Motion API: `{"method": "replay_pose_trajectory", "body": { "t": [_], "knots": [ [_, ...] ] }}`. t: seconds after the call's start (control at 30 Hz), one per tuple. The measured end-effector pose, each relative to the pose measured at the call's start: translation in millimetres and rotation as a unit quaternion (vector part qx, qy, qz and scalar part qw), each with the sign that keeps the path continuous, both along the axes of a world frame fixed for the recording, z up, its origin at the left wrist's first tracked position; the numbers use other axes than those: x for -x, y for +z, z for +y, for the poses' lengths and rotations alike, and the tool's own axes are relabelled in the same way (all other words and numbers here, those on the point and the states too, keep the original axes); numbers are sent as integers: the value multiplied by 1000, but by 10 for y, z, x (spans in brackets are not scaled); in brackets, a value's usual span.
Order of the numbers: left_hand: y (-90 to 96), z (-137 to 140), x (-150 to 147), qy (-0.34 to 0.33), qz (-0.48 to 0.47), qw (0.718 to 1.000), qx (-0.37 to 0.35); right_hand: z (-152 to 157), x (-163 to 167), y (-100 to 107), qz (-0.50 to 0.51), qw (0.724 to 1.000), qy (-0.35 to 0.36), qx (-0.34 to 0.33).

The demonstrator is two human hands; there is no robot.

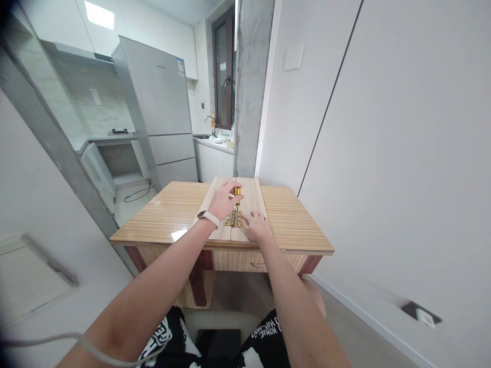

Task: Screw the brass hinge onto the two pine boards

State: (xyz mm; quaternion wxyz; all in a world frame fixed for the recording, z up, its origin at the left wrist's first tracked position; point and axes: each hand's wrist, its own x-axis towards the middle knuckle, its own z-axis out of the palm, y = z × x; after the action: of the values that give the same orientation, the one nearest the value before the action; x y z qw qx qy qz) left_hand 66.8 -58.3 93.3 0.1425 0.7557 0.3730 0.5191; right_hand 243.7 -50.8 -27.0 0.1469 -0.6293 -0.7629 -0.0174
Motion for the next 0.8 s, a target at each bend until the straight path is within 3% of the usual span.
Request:
{"method": "replay_pose_trajectory", "body": {
  "t": [0.27, 0.5, 0.8],
  "knots": [
    [-53, -4, -22, -58, -21, 998, 25, -15, -12, 5, 4, 1000, 3, -1],
    [-4, -38, -31, 2, -2, 1000, -3, -22, -5, 31, 5, 1000, -3, 6],
    [-62, -29, -18, -37, -36, 998, 32, -23, -7, 21, 9, 1000, 0, 2]
  ]
}}
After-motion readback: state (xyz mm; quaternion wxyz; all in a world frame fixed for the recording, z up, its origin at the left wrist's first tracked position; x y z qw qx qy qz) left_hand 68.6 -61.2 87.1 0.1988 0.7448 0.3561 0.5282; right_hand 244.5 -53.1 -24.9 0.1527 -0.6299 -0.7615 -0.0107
